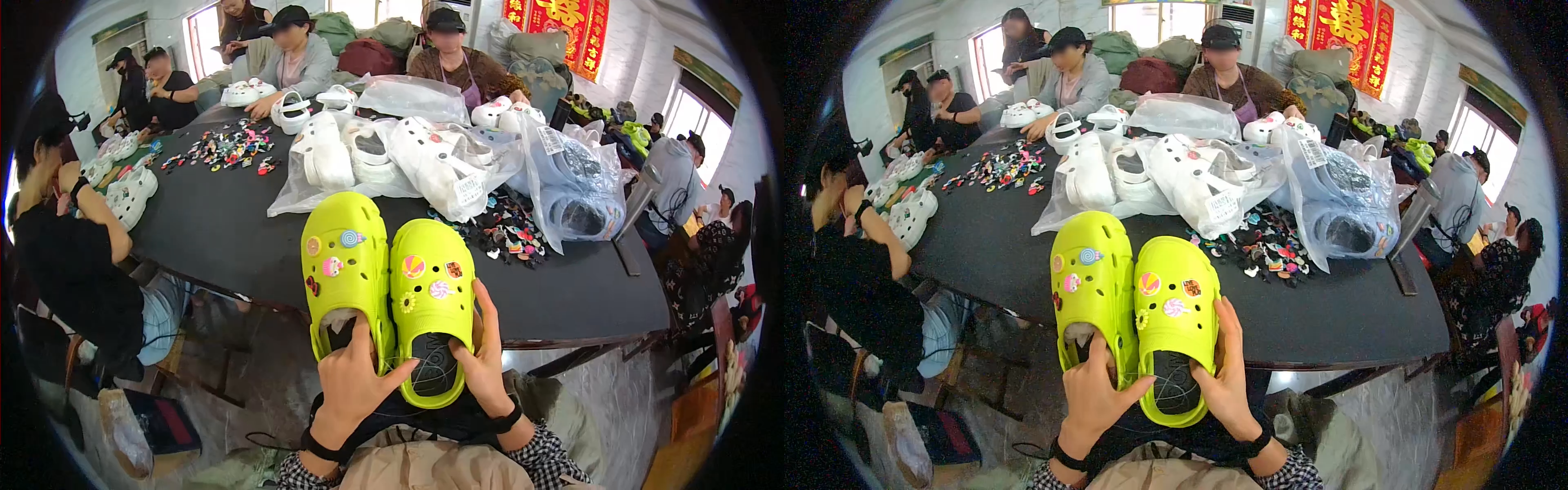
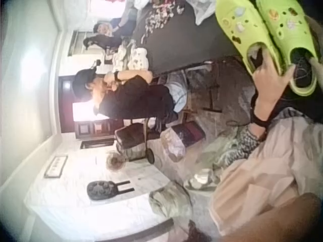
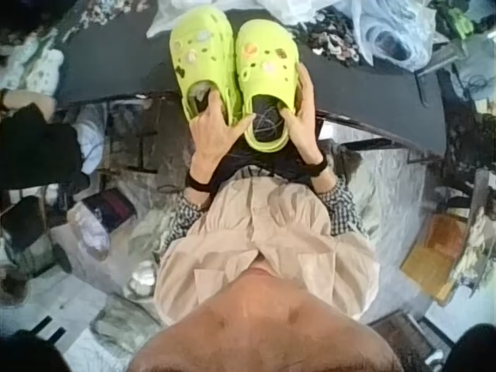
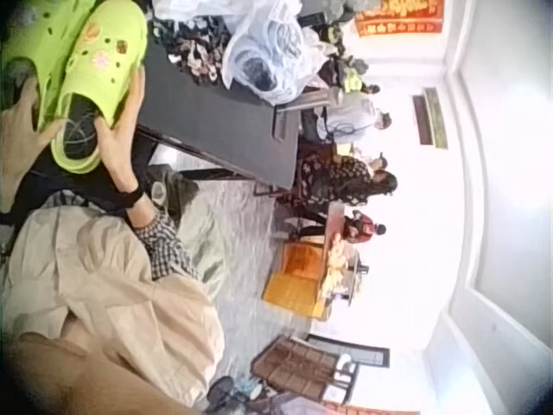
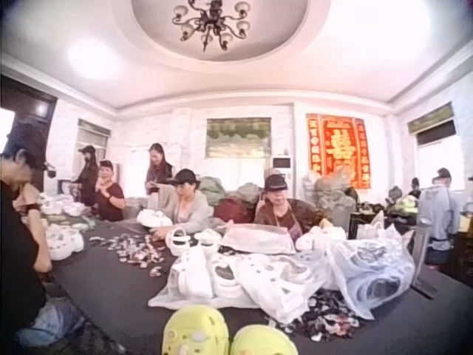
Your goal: Decorating neon green and white clog-style shoes with colorful charms.
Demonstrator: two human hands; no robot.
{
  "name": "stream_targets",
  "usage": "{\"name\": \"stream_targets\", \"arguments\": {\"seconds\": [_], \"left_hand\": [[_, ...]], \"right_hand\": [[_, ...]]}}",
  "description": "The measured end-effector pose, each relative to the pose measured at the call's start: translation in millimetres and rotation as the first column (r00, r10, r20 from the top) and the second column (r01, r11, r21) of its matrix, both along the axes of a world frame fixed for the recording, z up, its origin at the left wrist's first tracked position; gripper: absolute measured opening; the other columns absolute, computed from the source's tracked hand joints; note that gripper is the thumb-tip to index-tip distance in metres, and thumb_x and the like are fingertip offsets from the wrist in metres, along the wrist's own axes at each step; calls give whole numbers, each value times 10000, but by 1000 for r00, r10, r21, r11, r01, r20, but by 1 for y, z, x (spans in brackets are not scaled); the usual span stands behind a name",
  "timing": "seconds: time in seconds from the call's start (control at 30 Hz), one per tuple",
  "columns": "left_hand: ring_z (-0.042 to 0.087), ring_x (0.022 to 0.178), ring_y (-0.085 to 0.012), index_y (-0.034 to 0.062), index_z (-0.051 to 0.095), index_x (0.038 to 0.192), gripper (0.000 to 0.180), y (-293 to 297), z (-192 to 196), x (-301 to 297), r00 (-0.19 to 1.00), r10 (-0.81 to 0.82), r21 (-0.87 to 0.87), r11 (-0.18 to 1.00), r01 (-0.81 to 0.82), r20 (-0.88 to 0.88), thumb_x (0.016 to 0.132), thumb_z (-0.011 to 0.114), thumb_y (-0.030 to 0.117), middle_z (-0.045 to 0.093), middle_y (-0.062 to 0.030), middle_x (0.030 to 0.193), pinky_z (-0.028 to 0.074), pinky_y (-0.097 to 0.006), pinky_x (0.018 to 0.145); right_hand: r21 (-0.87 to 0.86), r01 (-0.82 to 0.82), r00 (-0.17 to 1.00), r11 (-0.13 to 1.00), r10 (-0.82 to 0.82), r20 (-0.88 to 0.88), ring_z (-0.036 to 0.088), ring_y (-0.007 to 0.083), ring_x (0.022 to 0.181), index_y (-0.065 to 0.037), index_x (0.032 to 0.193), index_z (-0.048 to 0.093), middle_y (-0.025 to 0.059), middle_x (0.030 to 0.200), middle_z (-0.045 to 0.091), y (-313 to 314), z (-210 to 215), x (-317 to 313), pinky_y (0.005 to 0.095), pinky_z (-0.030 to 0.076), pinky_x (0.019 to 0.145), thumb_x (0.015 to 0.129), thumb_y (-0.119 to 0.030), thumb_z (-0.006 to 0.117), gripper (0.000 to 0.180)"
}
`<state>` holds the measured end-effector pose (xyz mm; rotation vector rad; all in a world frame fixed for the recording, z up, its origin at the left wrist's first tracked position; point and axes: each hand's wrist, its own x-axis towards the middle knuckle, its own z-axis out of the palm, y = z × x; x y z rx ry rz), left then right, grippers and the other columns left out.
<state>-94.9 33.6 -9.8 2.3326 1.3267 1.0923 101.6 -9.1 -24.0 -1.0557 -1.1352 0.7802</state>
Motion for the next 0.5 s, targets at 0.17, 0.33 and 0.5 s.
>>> {"name": "stream_targets", "arguments": {"seconds": [0.17, 0.33, 0.5], "left_hand": [[619, 486, -207, -98, 513, 1290, 851, -8, -9, -4, 996, -83, 67, 994, 84, -17, 745, 791, 494, 602, -57, 585, 494, -309, 480], [621, 594, -218, -59, 551, 1203, 654, -10, -11, -1, 988, -136, -25, 990, 138, 70, 752, 814, 335, 589, -91, 730, 499, -342, 540], [617, 627, -311, -25, 508, 1103, 568, -10, -1, 4, 989, -128, 20, 992, 127, 71, 725, 843, 233, 601, -137, 802, 498, -390, 574]], "right_hand": [[35, 71, 997, 997, -69, -35, 180, 276, 1496, -61, 1533, 253, 149, 1601, 159, -7, -1, -5, 388, 213, 1199, 689, 162, 496, 906], [98, 187, 952, 978, -205, 230, 171, 358, 1484, -45, 1510, 267, 212, 1581, 167, -10, -7, -3, 438, 198, 1194, 674, 106, 535, 890], [116, 188, 937, 975, -214, 277, 165, 384, 1478, -37, 1501, 265, 228, 1576, 166, -12, -9, -2, 456, 186, 1191, 682, 69, 563, 878]]}}
